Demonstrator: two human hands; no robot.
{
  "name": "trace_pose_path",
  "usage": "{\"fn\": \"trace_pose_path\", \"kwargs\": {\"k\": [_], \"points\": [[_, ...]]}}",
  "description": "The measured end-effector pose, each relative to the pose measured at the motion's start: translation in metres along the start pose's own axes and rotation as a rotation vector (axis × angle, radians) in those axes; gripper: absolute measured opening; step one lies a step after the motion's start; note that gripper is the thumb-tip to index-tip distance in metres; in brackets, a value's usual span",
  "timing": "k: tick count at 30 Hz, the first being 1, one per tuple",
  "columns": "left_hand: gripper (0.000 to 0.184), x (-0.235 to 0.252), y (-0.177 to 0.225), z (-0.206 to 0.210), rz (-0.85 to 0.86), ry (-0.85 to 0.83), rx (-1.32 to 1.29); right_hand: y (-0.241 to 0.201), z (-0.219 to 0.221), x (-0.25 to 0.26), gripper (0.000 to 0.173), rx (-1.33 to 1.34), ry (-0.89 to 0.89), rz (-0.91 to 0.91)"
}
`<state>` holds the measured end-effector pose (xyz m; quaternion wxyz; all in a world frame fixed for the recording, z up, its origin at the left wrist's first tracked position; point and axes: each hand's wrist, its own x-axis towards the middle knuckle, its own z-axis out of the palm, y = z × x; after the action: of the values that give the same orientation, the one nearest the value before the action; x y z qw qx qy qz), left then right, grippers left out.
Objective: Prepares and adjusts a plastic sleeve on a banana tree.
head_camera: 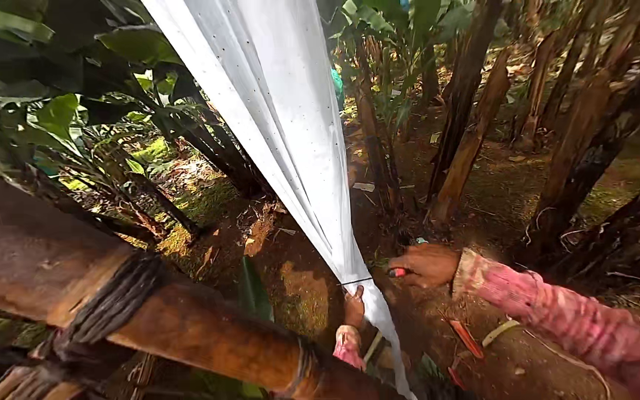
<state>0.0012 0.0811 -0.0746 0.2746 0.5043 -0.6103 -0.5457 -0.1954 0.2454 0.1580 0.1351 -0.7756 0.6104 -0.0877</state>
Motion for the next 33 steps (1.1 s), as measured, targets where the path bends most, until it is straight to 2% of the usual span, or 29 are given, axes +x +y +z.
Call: {"fn": "trace_pose_path", "kwargs": {"k": [2, 4, 6, 8, 10, 11, 13, 15, 17, 19, 21, 23, 27, 30, 33], "points": [[0.064, -0.008, -0.012, 0.006, -0.041, 0.032, -0.091, -0.006, -0.004, 0.029, 0.025, -0.123, -0.109, -0.001], [0.069, -0.021, -0.015, 0.004, -0.057, 0.013, -0.045, -0.008, -0.007, 0.055, 0.026, -0.195, -0.152, 0.009], [0.059, -0.037, -0.014, -0.005, -0.051, -0.040, 0.010, -0.010, -0.013, 0.081, 0.030, -0.228, -0.212, 0.124], [0.044, -0.054, -0.002, -0.021, 0.045, -0.113, 0.026, -0.006, -0.023, 0.104, 0.034, -0.224, -0.254, 0.279], [0.045, -0.072, 0.033, -0.055, 0.143, -0.256, 0.087, -0.006, -0.035, 0.112, 0.038, -0.185, -0.254, 0.403], [0.043, -0.082, 0.060, -0.076, 0.210, -0.293, 0.198, -0.005, -0.037, 0.113, 0.039, -0.175, -0.238, 0.431], [0.047, -0.097, 0.117, -0.112, 0.297, -0.212, 0.538, 0.000, -0.034, 0.116, 0.039, -0.177, -0.245, 0.430], [0.041, -0.104, 0.163, -0.143, 0.404, -0.047, 0.801, -0.004, -0.022, 0.116, 0.039, -0.192, -0.266, 0.370], [0.030, -0.107, 0.197, -0.162, 0.560, 0.088, 0.711, -0.012, -0.006, 0.118, 0.035, -0.171, -0.234, 0.328], [0.027, -0.100, 0.215, -0.158, 0.619, 0.120, 0.475, -0.022, 0.007, 0.123, 0.034, -0.130, -0.214, 0.323], [0.024, -0.074, 0.220, -0.139, 0.572, 0.157, 0.177, -0.032, 0.018, 0.124, 0.035, -0.085, -0.212, 0.323], [0.016, -0.070, 0.229, -0.116, 0.496, 0.165, -0.031, -0.031, 0.030, 0.122, 0.035, -0.047, -0.178, 0.304], [0.005, -0.061, 0.225, -0.087, 0.488, 0.035, -0.253, -0.038, 0.031, 0.108, 0.036, -0.025, -0.172, 0.312], [0.004, -0.054, 0.220, -0.074, 0.500, -0.029, -0.339, -0.028, 0.035, 0.106, 0.037, -0.023, -0.163, 0.332], [0.011, -0.065, 0.216, -0.067, 0.558, 0.100, -0.248, -0.007, 0.042, 0.103, 0.035, -0.024, -0.123, 0.340]]}}
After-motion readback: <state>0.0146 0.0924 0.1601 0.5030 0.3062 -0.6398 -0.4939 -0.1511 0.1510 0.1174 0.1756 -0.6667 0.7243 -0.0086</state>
